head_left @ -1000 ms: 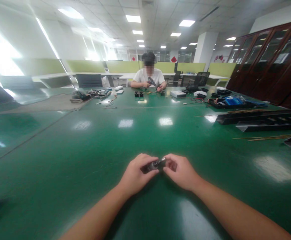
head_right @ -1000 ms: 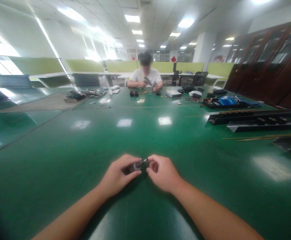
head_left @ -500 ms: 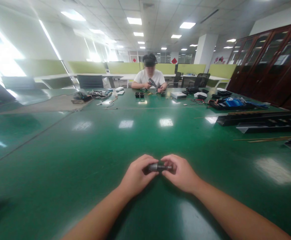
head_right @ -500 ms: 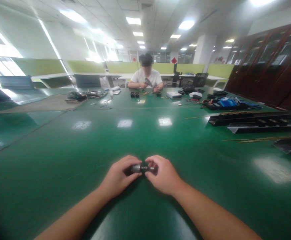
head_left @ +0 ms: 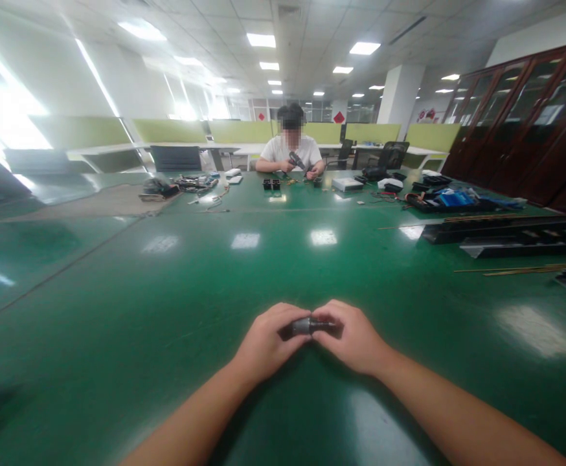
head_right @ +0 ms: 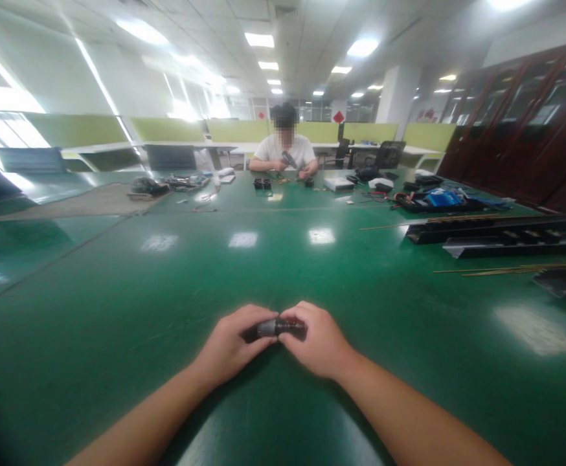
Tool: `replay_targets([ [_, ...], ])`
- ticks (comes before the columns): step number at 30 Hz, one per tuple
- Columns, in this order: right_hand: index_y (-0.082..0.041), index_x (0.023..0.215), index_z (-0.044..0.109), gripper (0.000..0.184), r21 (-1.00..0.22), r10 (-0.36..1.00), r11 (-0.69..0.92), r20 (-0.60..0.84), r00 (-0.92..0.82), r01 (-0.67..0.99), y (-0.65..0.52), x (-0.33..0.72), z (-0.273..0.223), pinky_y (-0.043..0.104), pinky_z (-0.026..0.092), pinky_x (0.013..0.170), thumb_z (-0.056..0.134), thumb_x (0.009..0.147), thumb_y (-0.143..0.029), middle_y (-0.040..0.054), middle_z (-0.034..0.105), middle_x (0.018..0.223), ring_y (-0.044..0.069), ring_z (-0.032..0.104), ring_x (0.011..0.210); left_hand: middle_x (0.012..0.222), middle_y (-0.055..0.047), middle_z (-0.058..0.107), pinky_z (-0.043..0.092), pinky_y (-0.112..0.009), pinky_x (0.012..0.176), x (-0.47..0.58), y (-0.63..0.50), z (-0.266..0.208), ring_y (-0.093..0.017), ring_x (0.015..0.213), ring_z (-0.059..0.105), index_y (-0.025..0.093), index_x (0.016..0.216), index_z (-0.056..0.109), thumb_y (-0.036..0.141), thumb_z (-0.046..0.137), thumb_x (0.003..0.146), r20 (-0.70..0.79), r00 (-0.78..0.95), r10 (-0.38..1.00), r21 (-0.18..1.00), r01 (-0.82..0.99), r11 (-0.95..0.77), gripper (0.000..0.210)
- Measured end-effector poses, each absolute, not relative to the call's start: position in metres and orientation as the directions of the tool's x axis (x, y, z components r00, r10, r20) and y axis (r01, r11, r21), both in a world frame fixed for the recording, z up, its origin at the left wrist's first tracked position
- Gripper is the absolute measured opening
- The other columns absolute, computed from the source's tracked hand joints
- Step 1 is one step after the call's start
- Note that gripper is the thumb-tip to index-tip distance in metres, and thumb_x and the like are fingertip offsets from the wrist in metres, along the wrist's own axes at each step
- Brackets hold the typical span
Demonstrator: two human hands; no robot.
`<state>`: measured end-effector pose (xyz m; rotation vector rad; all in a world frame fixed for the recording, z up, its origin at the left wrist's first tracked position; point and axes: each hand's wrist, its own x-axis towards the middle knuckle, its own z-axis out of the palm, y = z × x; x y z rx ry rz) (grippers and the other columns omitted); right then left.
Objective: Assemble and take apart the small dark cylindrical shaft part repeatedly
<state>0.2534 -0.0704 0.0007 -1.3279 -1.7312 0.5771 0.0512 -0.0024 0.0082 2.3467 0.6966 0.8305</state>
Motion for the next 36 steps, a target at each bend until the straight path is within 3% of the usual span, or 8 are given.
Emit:
replay_targets([
  [19, -0.020, 0.088, 0.072, 0.011, -0.772, 0.937, 0.323, 0.342, -0.071, 0.548, -0.0694, 0.2542, -0.0009, 0.026, 0.047, 0.071, 0.070, 0.078, -0.014, 0.0015, 0.069, 0.085, 0.016, 0.063, 0.080, 0.103, -0.005, 0.072, 0.052, -0.033, 0.089, 0.0512, -0.0048, 0.0072, -0.020, 0.096, 0.066, 0.023, 0.106, 0.070, 0.029, 0.072, 0.083, 0.392, 0.653, 0.648, 0.640, 0.312, -0.702, 0.024],
  [36, -0.019, 0.085, 0.070, 0.010, -0.770, 0.947, 0.290, 0.315, -0.056, 0.568, -0.0698, 0.2540, -0.0011, 0.026, 0.045, 0.068, 0.071, 0.076, -0.015, 0.0015, 0.068, 0.083, 0.016, 0.061, 0.076, 0.102, -0.003, 0.072, 0.053, -0.032, 0.089, 0.0516, -0.0048, 0.0059, -0.019, 0.095, 0.066, 0.024, 0.105, 0.070, 0.021, 0.073, 0.082, 0.416, 0.632, 0.654, 0.620, 0.329, -0.713, 0.024],
])
